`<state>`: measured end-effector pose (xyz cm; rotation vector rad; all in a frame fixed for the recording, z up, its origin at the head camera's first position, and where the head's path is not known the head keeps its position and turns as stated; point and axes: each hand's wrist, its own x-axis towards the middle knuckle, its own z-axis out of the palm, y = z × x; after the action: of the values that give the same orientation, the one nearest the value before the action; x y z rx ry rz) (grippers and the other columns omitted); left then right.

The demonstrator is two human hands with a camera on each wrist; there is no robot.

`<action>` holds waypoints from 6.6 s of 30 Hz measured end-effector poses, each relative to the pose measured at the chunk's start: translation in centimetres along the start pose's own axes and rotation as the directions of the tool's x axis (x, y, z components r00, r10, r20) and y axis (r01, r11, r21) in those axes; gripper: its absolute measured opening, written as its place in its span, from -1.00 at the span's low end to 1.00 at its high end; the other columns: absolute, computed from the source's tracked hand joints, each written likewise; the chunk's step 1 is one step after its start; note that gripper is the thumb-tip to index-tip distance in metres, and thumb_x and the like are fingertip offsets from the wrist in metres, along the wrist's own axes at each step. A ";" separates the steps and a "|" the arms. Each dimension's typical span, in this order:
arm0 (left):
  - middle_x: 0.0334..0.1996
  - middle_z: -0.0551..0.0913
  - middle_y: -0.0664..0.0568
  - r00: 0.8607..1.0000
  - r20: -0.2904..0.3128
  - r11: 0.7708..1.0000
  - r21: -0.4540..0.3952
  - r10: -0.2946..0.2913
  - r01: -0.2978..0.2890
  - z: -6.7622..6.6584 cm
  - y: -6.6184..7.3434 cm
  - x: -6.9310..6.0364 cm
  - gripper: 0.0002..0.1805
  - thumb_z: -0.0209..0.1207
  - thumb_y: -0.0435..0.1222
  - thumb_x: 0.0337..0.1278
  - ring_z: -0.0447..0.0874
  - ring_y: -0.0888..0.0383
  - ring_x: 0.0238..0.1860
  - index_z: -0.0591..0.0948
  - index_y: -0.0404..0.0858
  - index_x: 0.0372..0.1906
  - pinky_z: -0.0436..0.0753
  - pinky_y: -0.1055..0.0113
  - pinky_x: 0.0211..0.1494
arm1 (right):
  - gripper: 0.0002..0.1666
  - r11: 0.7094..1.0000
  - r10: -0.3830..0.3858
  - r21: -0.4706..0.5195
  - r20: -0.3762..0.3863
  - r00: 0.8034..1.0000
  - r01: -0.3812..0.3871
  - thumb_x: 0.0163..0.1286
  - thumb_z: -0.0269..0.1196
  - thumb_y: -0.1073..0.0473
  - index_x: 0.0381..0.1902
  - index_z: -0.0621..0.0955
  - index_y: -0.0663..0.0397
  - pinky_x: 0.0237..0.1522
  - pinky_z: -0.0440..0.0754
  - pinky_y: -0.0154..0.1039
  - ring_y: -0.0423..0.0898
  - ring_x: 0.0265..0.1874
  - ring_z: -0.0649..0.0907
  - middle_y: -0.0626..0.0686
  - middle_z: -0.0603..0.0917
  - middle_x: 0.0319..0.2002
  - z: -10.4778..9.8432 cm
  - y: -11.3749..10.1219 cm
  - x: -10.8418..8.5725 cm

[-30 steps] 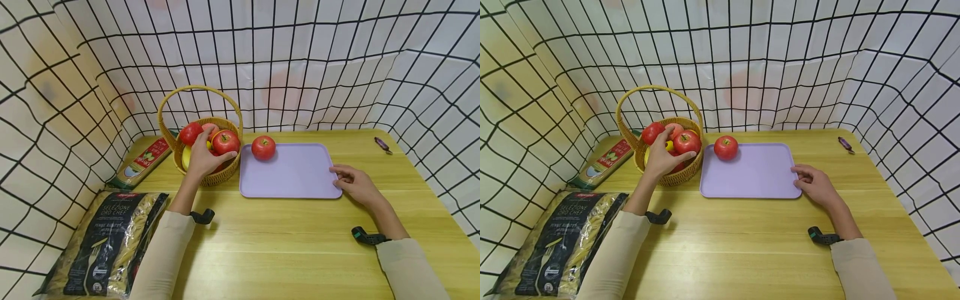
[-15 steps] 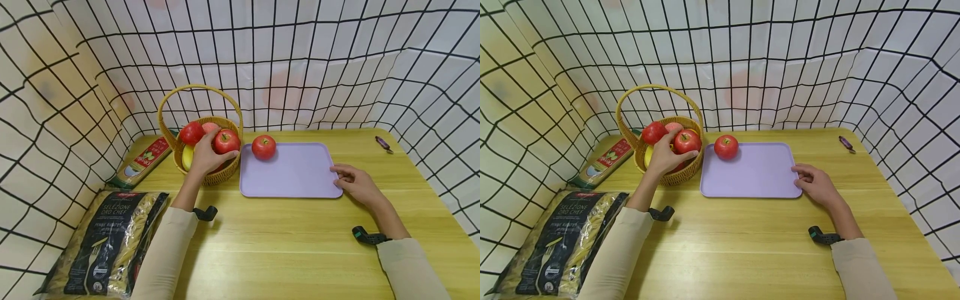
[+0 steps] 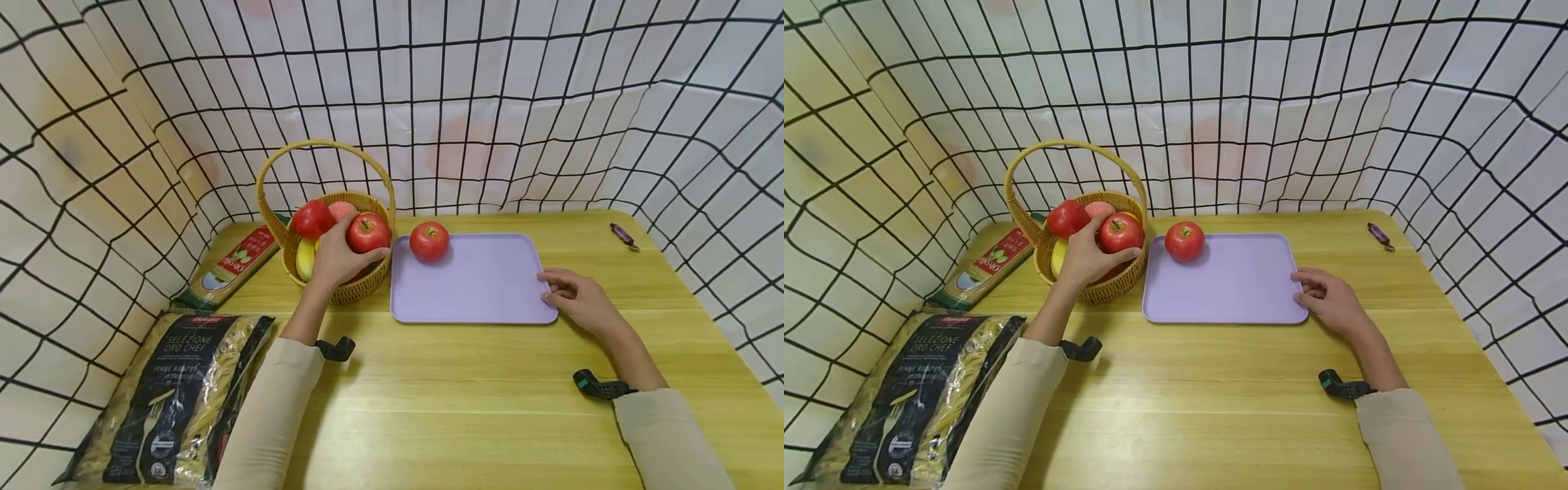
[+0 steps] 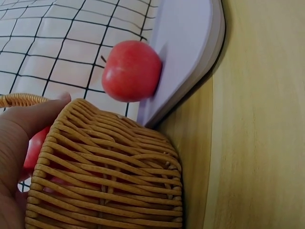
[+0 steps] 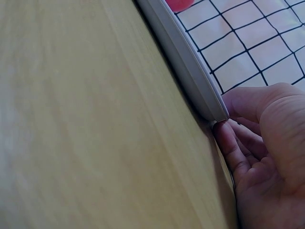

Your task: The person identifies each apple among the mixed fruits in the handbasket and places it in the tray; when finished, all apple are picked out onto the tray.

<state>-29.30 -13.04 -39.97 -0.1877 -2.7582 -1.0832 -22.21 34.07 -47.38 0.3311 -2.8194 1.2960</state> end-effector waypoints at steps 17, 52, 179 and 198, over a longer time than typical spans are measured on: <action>0.35 0.53 -0.07 0.997 -0.064 0.997 -0.051 0.051 -0.054 -0.4 0.9 -1.4 0.04 0.49 0.23 -0.12 0.41 -0.14 0.37 0.38 -0.05 0.50 0.55 -0.18 0.34 | -0.51 1.000 -0.009 0.015 -0.008 1.000 0.009 0.48 0.31 0.21 0.29 0.59 0.30 -0.17 0.49 -0.68 -0.51 -0.16 0.49 0.36 0.48 0.37 0.1 0.0 -0.1; 0.25 0.63 0.07 0.983 0.001 0.950 -0.258 0.182 -0.176 4.9 7.8 -1.6 0.00 0.55 0.22 -0.20 0.61 0.12 0.18 0.44 0.04 0.43 0.67 0.10 0.23 | -0.50 1.000 -0.004 0.024 0.004 1.000 0.004 0.48 0.31 0.21 0.30 0.58 0.29 -0.18 0.50 -0.68 -0.52 -0.17 0.49 0.37 0.45 0.40 -0.1 0.1 -0.1; 0.50 0.31 -0.14 0.962 -0.274 0.998 0.059 -0.014 0.032 -4.8 -1.2 -1.7 -0.01 0.38 0.28 0.01 0.36 -0.20 0.40 0.34 0.00 0.52 0.55 -0.26 0.31 | -0.47 0.999 0.033 -0.034 0.023 0.999 -0.032 0.49 0.31 0.14 0.34 0.57 0.21 -0.15 0.45 -0.70 -0.43 -0.13 0.48 0.33 0.45 0.43 -0.1 -0.2 0.2; 0.53 0.24 -0.27 0.971 -0.221 0.990 0.086 -0.092 0.113 -4.8 -2.3 -0.7 -0.02 0.32 0.21 0.16 0.42 -0.27 0.38 0.22 -0.08 0.58 0.57 -0.27 0.30 | -0.48 0.999 0.038 -0.032 0.022 0.999 -0.038 0.49 0.31 0.14 0.33 0.57 0.22 -0.16 0.46 -0.70 -0.41 -0.13 0.48 0.33 0.42 0.45 -0.2 0.1 0.1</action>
<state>-28.50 -18.05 -38.15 0.0831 -2.6396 -0.9263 -22.29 34.23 -47.33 0.2949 -2.8759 1.2605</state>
